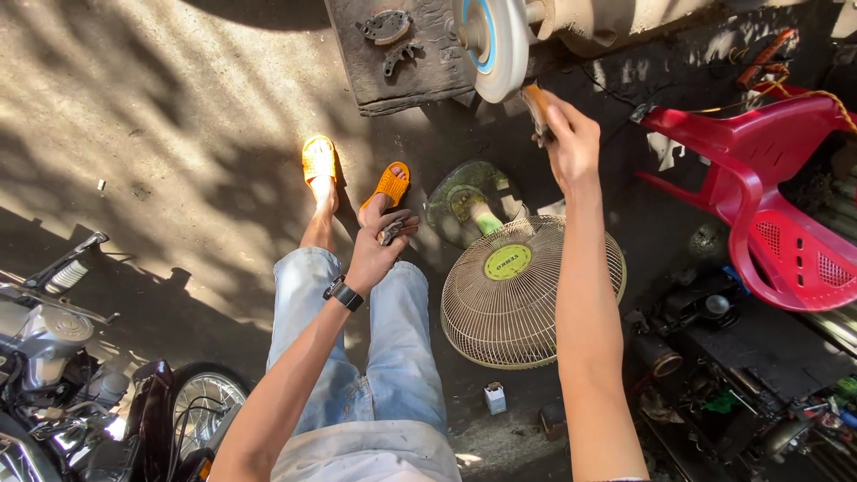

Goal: The person stands at a grinding wheel and smooths the edges of several small metal parts. They hold the parts in their hands and press them against the spinning wheel, rotating them to grind different sides. After finishing, the person places the parts on a wooden surface and walks away.

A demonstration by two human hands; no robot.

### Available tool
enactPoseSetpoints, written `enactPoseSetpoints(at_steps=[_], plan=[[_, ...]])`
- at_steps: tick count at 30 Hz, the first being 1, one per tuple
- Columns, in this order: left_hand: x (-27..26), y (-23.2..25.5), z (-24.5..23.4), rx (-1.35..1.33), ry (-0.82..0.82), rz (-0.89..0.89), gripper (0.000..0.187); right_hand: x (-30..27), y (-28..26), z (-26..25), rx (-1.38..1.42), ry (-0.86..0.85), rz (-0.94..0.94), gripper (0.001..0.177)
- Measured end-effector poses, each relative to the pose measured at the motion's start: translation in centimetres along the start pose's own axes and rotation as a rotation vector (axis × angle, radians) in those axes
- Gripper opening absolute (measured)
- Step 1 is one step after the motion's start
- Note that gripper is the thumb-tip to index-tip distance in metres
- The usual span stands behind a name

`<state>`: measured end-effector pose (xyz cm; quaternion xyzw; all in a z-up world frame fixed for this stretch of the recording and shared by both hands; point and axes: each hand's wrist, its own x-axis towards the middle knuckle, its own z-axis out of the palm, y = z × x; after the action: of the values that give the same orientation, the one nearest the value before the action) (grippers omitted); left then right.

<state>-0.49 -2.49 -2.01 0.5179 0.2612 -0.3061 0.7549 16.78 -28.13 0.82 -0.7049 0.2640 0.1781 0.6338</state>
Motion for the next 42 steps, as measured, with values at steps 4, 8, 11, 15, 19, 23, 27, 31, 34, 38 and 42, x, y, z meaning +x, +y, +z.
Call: enactPoseSetpoints(at_steps=[4, 8, 11, 15, 19, 23, 27, 31, 34, 38, 42], plan=[[-0.1, 0.6, 0.0, 0.025, 0.01, -0.02, 0.035, 2.4, -1.3, 3.2, -0.358, -0.04, -0.078, 0.026], [-0.5, 1.0, -0.9, -0.013, 0.003, -0.072, 0.038, 3.0, -0.7, 4.0, -0.361, -0.014, -0.047, 0.029], [-0.8, 1.4, -1.5, 0.029, 0.012, -0.107, 0.043, 2.3, -1.3, 4.2, -0.293, 0.022, -0.035, 0.018], [-0.8, 1.2, -1.8, -0.024, 0.031, -0.078, 0.043, 2.0, -0.6, 3.0, -0.281, -0.003, -0.11, 0.025], [-1.0, 1.6, -1.4, -0.027, 0.024, -0.116, 0.044, 1.7, 0.4, 1.8, -0.198, -0.01, -0.073, 0.024], [-0.9, -0.6, -1.2, 0.08, 0.049, 0.0, 0.038, -2.0, 0.3, 1.1, -0.158, 0.006, -0.068, 0.028], [-1.3, 0.9, 0.5, 0.384, 0.131, 0.229, 0.031, -6.5, 3.0, -0.6, 0.259, 0.039, 0.136, 0.032], [-0.8, 3.4, 4.3, 1.017, 0.111, 0.798, 0.035, -9.3, 5.5, -1.1, 0.577, -0.035, 0.177, 0.038], [0.3, 1.8, 7.5, 0.714, -0.155, 1.088, 0.036, -10.7, 5.2, 0.4, 0.681, -0.053, 0.158, 0.035], [2.0, 1.5, 10.1, 0.81, -0.217, 1.235, 0.03, -12.0, 6.2, 0.9, 0.567, -0.053, 0.124, 0.038], [2.9, 2.1, 10.6, 0.937, -0.241, 1.229, 0.024, -13.0, 5.9, 1.7, 0.602, 0.045, 0.146, 0.038]])
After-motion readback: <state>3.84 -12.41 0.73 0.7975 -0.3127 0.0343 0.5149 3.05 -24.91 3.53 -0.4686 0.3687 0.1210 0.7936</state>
